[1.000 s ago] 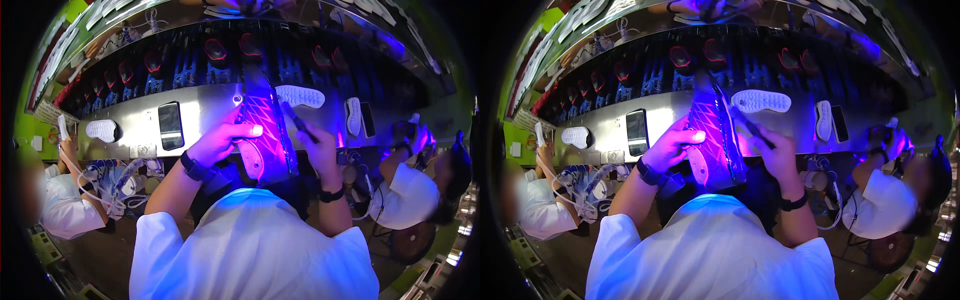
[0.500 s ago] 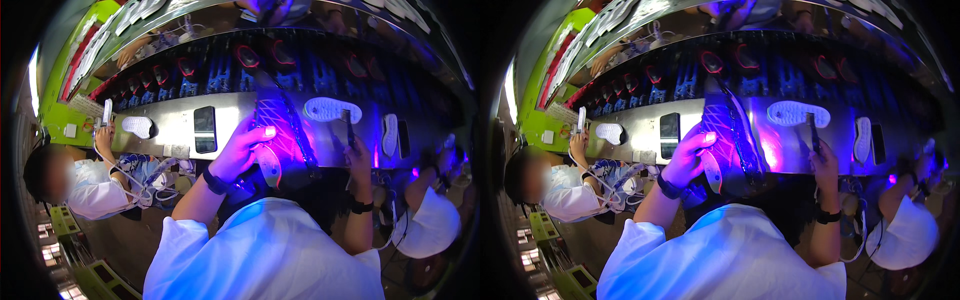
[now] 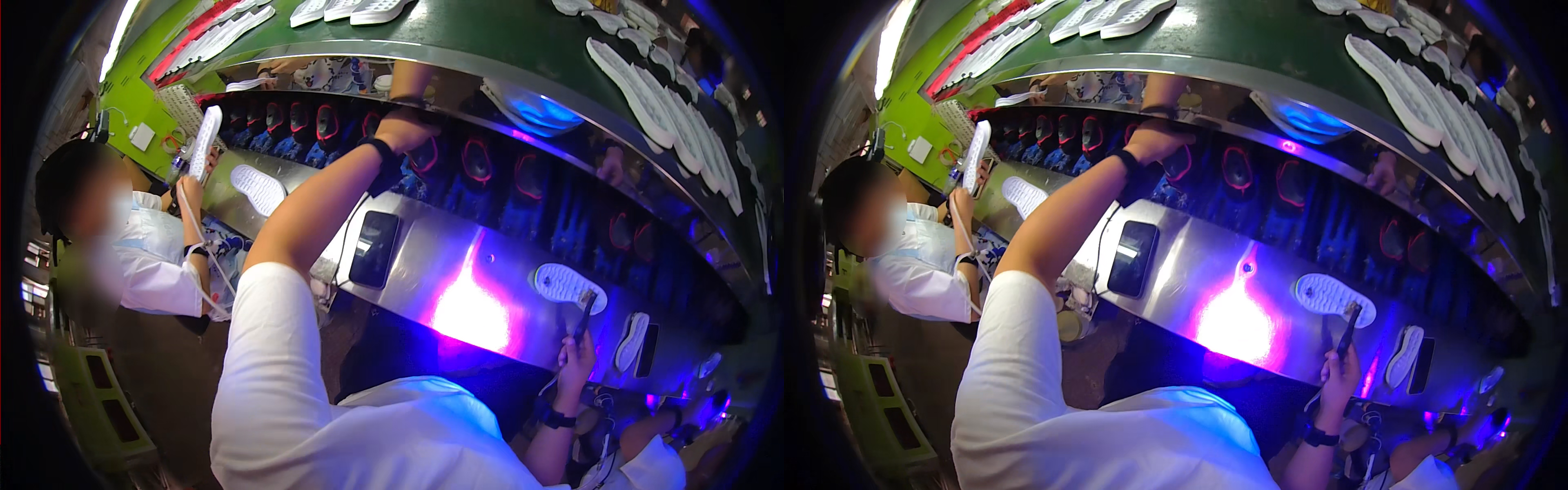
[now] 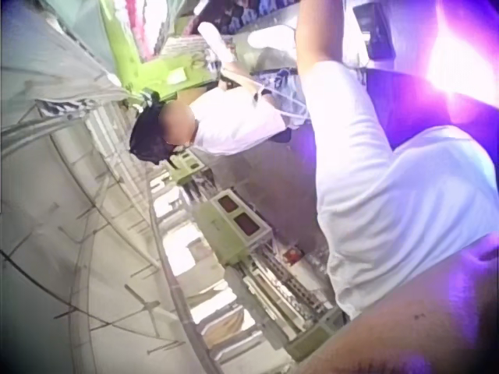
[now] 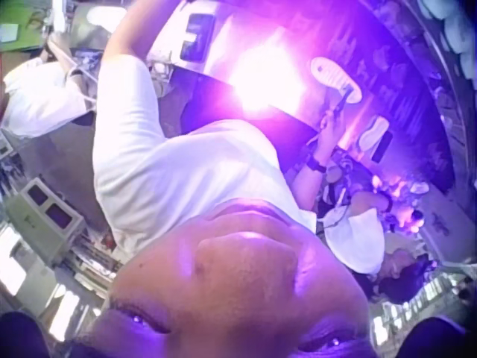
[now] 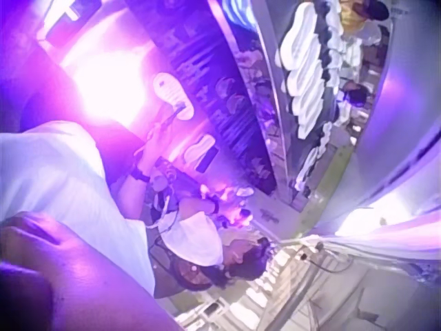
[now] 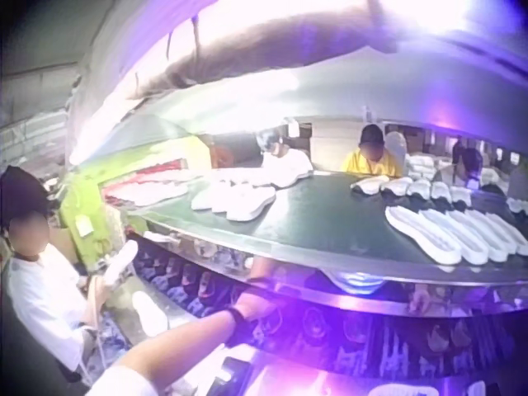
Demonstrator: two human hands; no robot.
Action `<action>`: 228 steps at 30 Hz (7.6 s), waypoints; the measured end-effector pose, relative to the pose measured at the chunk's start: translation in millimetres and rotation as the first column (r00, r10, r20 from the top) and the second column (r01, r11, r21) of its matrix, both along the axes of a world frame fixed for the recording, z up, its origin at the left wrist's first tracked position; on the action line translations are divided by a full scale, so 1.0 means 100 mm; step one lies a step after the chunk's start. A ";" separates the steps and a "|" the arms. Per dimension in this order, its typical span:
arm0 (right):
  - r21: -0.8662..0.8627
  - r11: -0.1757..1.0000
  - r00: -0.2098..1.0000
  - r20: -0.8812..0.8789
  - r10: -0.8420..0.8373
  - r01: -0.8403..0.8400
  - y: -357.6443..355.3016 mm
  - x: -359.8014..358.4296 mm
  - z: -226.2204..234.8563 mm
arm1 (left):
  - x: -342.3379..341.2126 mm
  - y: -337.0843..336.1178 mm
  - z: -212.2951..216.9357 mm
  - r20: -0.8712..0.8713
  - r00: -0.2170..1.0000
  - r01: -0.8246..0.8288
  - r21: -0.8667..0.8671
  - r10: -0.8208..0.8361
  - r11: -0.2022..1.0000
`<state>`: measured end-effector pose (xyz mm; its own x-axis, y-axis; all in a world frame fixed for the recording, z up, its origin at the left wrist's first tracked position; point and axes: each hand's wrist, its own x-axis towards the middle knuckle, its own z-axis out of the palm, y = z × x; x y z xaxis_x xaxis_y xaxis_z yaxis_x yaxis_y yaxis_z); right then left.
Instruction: Applying glue or cleaning compound to the upper part of the shoe using a small brush on an assembly line under a special illumination light.
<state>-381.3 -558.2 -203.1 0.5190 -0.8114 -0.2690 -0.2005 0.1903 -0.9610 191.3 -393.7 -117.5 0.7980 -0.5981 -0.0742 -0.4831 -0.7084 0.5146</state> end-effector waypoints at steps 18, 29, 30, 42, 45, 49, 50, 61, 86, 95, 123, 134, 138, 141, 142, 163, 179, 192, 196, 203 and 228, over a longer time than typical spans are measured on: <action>0.018 0.999 1.000 0.017 -0.026 0.026 0.03 0.12 0.09 | -0.46 -2.01 -1.60 0.278 0.959 -0.049 -0.043 0.059 0.998; 0.232 0.972 0.970 0.244 -0.016 -0.042 0.01 -0.07 0.13 | -1.26 -1.17 -0.49 -0.677 0.731 -0.235 -0.372 -0.089 0.898; 0.248 0.967 0.976 0.219 0.004 -0.059 0.01 -0.10 0.14 | -1.41 -0.84 -0.49 -0.800 0.567 -0.388 -0.471 -0.197 0.792; -0.176 0.977 0.993 0.010 0.120 -0.117 0.39 0.08 0.36 | -3.23 0.61 0.02 0.095 0.923 0.357 -0.569 -0.373 0.740; -0.207 0.961 0.983 -0.028 0.179 -0.181 0.53 0.14 0.27 | -3.54 0.91 0.05 0.266 0.848 0.529 -0.476 -0.458 0.703; -0.177 0.938 0.954 -0.086 0.288 -0.299 0.66 0.33 0.19 | -3.77 1.23 -0.26 0.386 0.792 0.600 -0.348 -0.473 0.720; -0.226 0.919 0.946 -0.075 0.315 -0.324 0.67 0.38 0.13 | -3.80 1.28 -0.33 0.419 0.769 0.624 -0.334 -0.482 0.706; -0.058 0.927 0.921 -0.153 0.359 -0.371 0.91 0.44 0.03 | -3.80 1.50 -0.45 0.379 0.714 0.694 -0.269 -0.588 0.668; 0.275 0.867 0.896 -0.036 0.442 -0.416 1.04 -0.17 0.39 | -3.78 1.28 -0.29 0.408 0.656 0.744 -0.209 -0.635 0.634; 0.092 0.910 0.905 -0.103 0.412 -0.404 0.98 -0.34 0.63 | -3.96 0.97 -0.07 0.338 0.714 0.694 -0.223 -0.613 0.685; 0.247 0.934 0.965 0.017 0.261 -0.257 1.07 -0.72 0.80 | -4.25 0.41 0.16 0.363 0.785 0.583 -0.160 -0.502 0.797; -0.189 0.982 0.978 -0.206 -0.027 -0.013 1.01 -0.60 1.19 | -4.14 -0.13 0.24 0.375 0.821 0.520 -0.181 -0.430 0.835; -0.297 0.947 0.941 -0.339 0.012 -0.119 0.68 -0.45 1.34 | -4.00 -0.29 0.27 0.303 0.862 0.482 -0.242 -0.406 0.842; -0.380 0.906 0.932 -0.361 0.043 -0.189 0.51 -0.30 1.32 | -3.85 -0.35 0.25 0.252 0.885 0.456 -0.292 -0.392 0.841; -0.435 0.871 0.926 -0.374 0.054 -0.227 0.46 -0.25 1.30 | -3.79 -0.36 0.23 0.235 0.889 0.453 -0.325 -0.393 0.830; -0.216 0.921 0.939 -0.193 0.286 -0.325 0.06 0.20 1.23 | -3.22 0.27 0.18 -0.108 0.788 0.566 -0.261 -0.606 0.782; -0.122 0.916 0.923 -0.008 0.384 -0.382 -0.04 -0.17 1.43 | -3.66 0.10 0.64 -0.590 0.395 0.395 -0.583 -0.704 0.710; -0.130 0.911 0.919 -0.010 0.394 -0.392 0.01 -0.53 0.87 | -3.84 -0.12 0.49 -0.908 0.043 0.006 -0.416 -0.416 0.909; -0.197 0.913 0.930 0.019 0.367 -0.356 0.07 -0.60 0.76 | -3.86 -0.15 0.41 -0.910 0.067 -0.035 -0.412 -0.409 0.910; 0.049 0.870 0.861 -0.131 0.492 -0.490 0.05 -0.77 0.96 | -3.72 -0.03 0.23 -0.908 0.118 -0.112 -0.415 -0.403 0.903; -0.383 0.753 0.844 -0.273 0.461 -0.535 -0.19 -0.37 1.57 | -3.53 0.21 0.30 -0.919 -0.220 -0.485 -0.189 -0.328 0.854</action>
<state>-418.4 -577.0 -46.1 0.8648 -0.4975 -0.0678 -0.2983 -0.4005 -0.8664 -161.8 -372.6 -87.8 0.0517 -0.8025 -0.5944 0.8851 -0.2388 0.3995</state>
